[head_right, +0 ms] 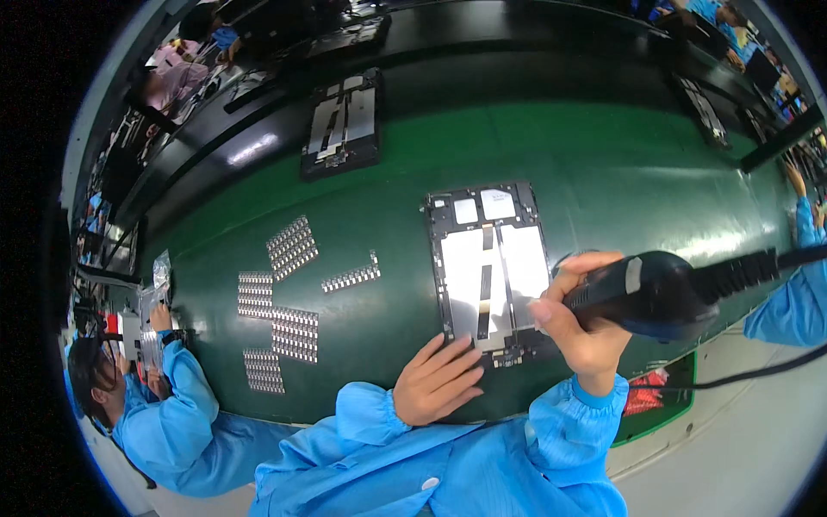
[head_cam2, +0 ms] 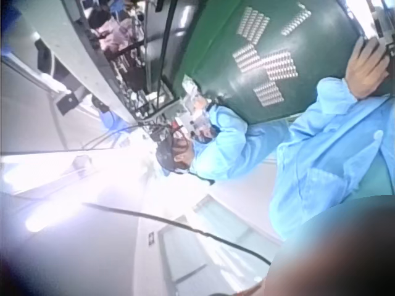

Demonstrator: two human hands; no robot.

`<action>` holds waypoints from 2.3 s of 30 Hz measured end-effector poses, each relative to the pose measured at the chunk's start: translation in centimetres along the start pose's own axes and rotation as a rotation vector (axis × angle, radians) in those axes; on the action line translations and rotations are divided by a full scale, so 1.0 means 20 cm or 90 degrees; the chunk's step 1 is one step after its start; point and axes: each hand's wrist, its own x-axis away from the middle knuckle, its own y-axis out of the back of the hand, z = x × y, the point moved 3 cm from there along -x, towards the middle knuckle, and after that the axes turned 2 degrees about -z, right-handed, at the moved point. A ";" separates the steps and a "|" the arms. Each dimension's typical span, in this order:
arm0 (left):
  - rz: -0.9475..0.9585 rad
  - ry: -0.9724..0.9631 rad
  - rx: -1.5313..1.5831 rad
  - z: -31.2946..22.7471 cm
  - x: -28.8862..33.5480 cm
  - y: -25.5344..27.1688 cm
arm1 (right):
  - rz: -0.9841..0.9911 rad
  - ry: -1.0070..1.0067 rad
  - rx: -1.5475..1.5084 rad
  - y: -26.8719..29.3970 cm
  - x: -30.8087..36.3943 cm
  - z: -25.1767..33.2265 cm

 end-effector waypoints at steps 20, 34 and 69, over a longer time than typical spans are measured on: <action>0.085 0.164 -0.430 1.03 -0.82 0.23 | 0.048 -0.023 -0.075 -0.12 -0.10 -0.36; 0.126 0.221 -0.555 1.59 -0.52 0.87 | -0.057 -0.126 -0.032 -0.05 -0.04 -0.45; -0.017 0.249 -0.222 0.26 -0.05 0.39 | -0.164 -0.087 0.089 0.11 -0.10 -0.31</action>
